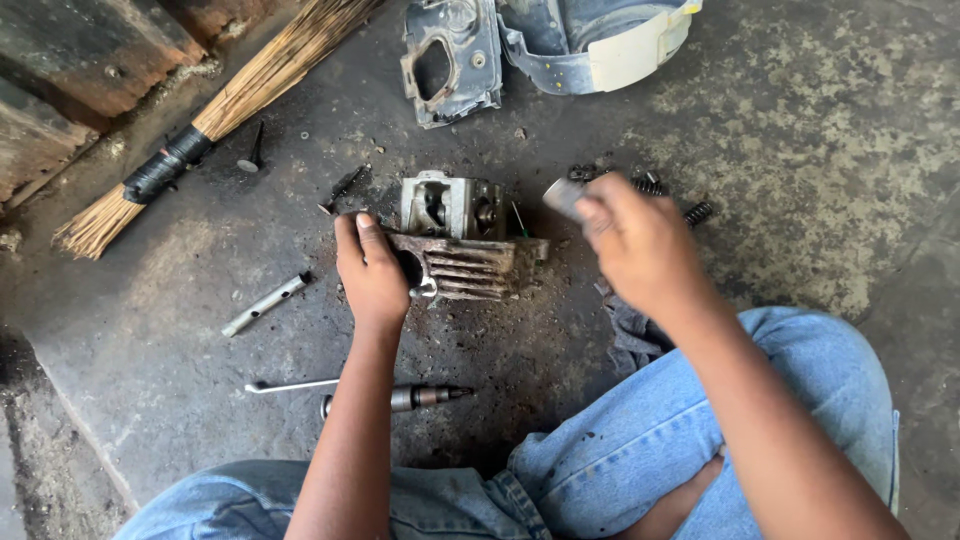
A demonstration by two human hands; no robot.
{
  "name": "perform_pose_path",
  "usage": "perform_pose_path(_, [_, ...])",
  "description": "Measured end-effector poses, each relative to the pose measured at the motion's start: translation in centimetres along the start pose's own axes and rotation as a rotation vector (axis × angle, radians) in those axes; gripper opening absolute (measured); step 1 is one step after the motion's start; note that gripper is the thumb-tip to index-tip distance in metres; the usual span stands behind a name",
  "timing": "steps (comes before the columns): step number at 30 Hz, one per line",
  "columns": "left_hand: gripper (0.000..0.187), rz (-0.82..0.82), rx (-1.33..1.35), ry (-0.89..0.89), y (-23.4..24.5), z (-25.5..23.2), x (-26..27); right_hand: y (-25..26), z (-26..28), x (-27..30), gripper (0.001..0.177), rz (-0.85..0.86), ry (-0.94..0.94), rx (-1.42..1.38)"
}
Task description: The person scrubs a metal engine cylinder head with a green-handled screwdriver and a white abrasive block. They rotate the part to clean different sides and crevices, removing grime and residue from the surface.
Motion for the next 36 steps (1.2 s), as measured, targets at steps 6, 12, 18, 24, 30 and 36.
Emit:
perform_pose_path(6, [0.060, -0.050, 0.033, 0.002, 0.3, 2.4, -1.0, 1.0, -1.6, -0.4, 0.023, -0.151, 0.091, -0.183])
perform_pose_path(12, [0.066, -0.038, 0.107, 0.091, -0.3, 3.4, -1.1, -5.5, -1.8, 0.1, 0.023, 0.412, -0.184, 0.145])
perform_pose_path(18, [0.061, -0.072, 0.078, 0.003, 0.0, 2.9, -1.1, -6.6, -3.4, 0.2, 0.044, 0.335, -0.356, 0.156])
perform_pose_path(24, [0.052, -0.064, 0.093, 0.006, 0.3, 1.7, -0.6, -8.4, -4.8, 0.5, 0.043, 0.370, -0.367, 0.119])
perform_pose_path(30, [0.051, -0.089, 0.039, -0.057, 0.5, 1.4, -0.6, -8.6, -5.1, 0.3, 0.043, 0.331, -0.267, 0.075])
perform_pose_path(36, [0.037, -0.040, 0.205, 0.015, 0.5, 2.7, -0.5, -11.9, -5.7, -0.1, 0.052, 0.310, -0.156, -0.171])
Point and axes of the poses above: each hand's wrist, its own x-axis away from the middle knuckle, its own y-axis out of the back of the hand, z = x × y, the point moved 7 cm from there along -x, towards the middle knuckle, and after that the axes turned 8 degrees about z, right-handed, at the moved point
